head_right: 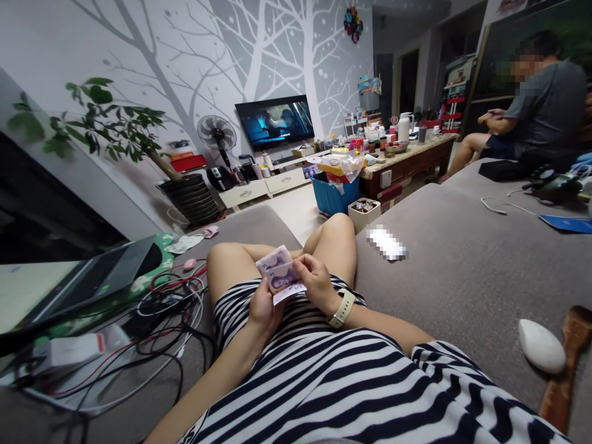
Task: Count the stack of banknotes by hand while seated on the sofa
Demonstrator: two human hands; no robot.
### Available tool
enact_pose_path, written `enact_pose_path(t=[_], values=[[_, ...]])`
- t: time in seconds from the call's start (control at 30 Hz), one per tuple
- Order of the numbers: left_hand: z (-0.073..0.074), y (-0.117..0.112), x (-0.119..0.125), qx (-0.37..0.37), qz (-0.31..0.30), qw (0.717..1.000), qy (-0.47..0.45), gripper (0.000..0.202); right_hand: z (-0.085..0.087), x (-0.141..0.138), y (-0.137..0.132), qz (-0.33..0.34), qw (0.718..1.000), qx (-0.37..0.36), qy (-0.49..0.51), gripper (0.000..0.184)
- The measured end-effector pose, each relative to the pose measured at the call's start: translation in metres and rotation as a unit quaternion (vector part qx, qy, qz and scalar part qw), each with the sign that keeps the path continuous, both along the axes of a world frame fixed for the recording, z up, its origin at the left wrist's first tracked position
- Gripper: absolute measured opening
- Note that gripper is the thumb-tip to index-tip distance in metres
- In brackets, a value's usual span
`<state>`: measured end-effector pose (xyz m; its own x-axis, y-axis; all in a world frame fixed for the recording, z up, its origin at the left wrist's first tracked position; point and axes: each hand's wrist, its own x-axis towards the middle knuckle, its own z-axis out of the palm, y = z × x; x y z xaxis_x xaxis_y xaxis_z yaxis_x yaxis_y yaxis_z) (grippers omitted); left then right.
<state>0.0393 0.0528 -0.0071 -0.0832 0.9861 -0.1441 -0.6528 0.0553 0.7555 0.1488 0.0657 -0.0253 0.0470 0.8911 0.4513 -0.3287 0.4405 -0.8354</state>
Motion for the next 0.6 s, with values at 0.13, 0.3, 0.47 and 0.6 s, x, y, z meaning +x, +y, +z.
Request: enact_pose_path(t=[0.13, 0.3, 0.47, 0.6], values=[[-0.0018, 0.0010, 0.0006, 0.008, -0.001, 1.000, -0.006, 0.023, -0.0009, 0.0005, -0.0003, 0.014, 1.000, -0.008, 0.002, 0.037], [-0.0046, 0.0007, 0.0005, 0.018, -0.017, 1.000, -0.012, 0.021, 0.0005, 0.0011, -0.0001, 0.019, 0.999, -0.027, 0.013, 0.041], [-0.0056, -0.0015, -0.0031, 0.025, -0.037, 0.999, 0.016, 0.021, 0.0035, 0.0011, 0.0031, -0.038, 0.998, -0.052, 0.013, 0.034], [-0.0051, -0.0029, -0.0042, 0.022, -0.040, 0.998, 0.049, 0.019, 0.0022, 0.0009, 0.0067, -0.043, 0.996, -0.080, 0.004, 0.034]])
